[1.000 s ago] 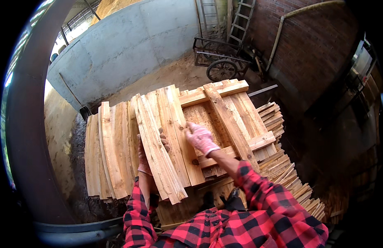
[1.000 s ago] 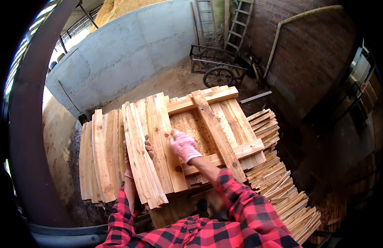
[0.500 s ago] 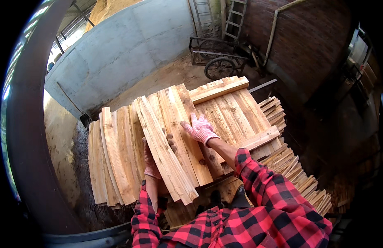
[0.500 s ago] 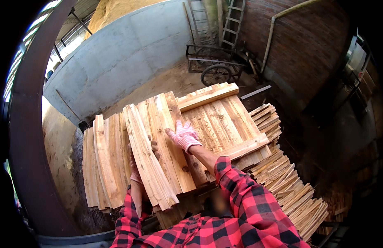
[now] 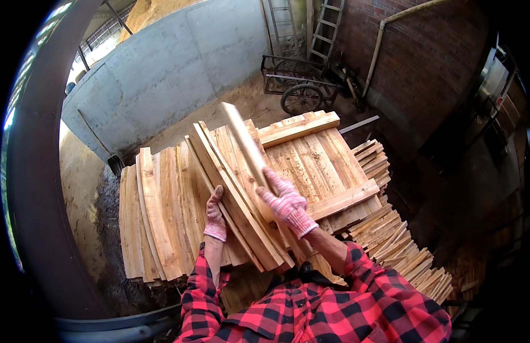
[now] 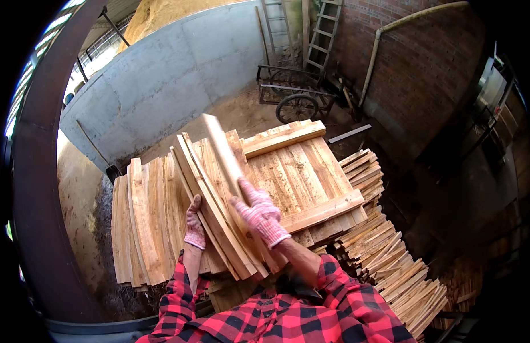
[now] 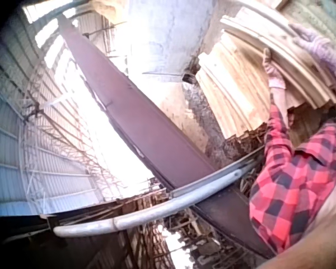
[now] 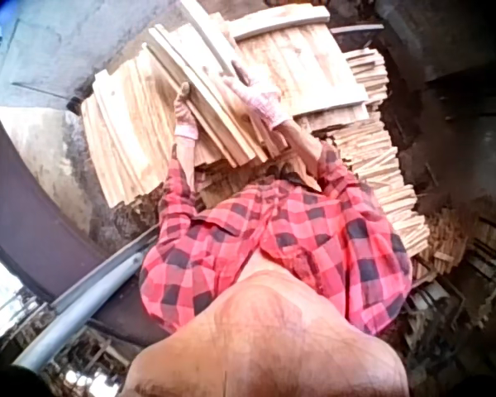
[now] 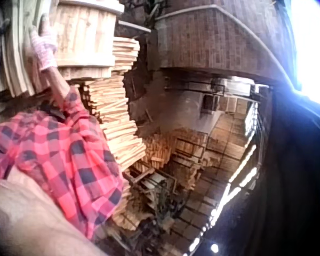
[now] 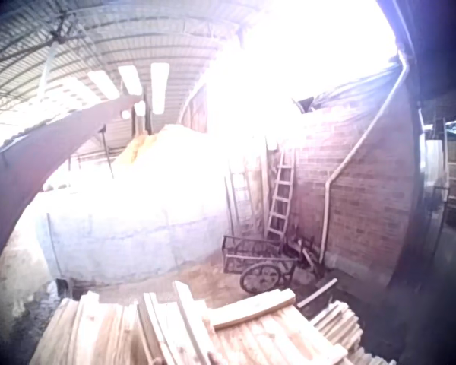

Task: The person picks up stacks of wooden planks from a pile and arranges them onto a metal rack. They repeatedly lift, carry, and place the lumber to build up a neat stack on the rack.

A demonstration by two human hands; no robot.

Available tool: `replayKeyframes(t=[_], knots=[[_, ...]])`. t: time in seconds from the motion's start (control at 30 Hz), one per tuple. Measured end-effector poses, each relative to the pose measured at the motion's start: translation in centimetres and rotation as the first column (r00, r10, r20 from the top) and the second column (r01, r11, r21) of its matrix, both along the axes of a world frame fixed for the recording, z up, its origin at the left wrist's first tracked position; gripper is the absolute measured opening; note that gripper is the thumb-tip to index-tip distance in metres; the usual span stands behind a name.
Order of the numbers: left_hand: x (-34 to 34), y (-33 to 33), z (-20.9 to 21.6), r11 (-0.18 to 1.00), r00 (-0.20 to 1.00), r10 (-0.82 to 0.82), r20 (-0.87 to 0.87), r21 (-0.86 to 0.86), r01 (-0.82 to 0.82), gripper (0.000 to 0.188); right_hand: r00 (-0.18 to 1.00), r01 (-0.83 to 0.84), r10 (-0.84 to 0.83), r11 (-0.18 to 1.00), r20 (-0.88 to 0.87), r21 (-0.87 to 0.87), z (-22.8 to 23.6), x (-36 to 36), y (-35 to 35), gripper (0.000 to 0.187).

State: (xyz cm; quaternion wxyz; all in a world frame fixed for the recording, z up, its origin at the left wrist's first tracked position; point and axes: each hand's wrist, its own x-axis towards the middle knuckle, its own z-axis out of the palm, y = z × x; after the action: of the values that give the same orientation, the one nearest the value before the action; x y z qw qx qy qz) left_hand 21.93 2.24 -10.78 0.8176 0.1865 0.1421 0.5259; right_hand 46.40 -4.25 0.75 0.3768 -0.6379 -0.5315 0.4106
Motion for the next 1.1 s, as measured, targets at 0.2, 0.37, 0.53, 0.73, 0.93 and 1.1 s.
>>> replayKeyframes(t=[0.2,0.37,0.53,0.73,0.93,1.1], knots=[[5.0,2.1,1.9,0.992,0.947,0.053,-0.317,-0.088,-0.085,0.039,0.782,-0.064,-0.008,0.994,0.623,0.093,-6.4,3.6,4.4,0.052],[5.4,1.7,3.9,0.971,0.827,-0.034,-0.561,-0.214,-0.105,0.027,0.772,-0.207,0.221,0.974,0.596,-0.093,-2.0,2.3,4.9,0.063],[9.3,-1.1,8.5,0.983,0.703,0.161,-0.692,0.048,-0.177,0.044,0.967,-0.245,0.253,0.959,0.04,-0.143,0.7,1.6,2.0,0.114],[11.0,-2.2,11.3,0.993,0.951,-0.061,-0.303,-0.119,0.026,0.038,0.979,-0.039,0.032,0.999,0.2,0.031,-0.3,6.7,2.7,0.105],[9.4,0.4,6.5,0.99,0.957,-0.072,-0.282,-0.138,0.034,0.062,0.834,0.013,0.057,0.992,0.549,-0.124,-5.4,6.0,6.5,0.079],[10.3,1.2,5.8,0.987,0.935,-0.036,-0.354,-0.157,-0.022,0.088,0.868,-0.073,0.064,0.997,0.493,-0.001,-5.8,4.9,6.0,0.082]])
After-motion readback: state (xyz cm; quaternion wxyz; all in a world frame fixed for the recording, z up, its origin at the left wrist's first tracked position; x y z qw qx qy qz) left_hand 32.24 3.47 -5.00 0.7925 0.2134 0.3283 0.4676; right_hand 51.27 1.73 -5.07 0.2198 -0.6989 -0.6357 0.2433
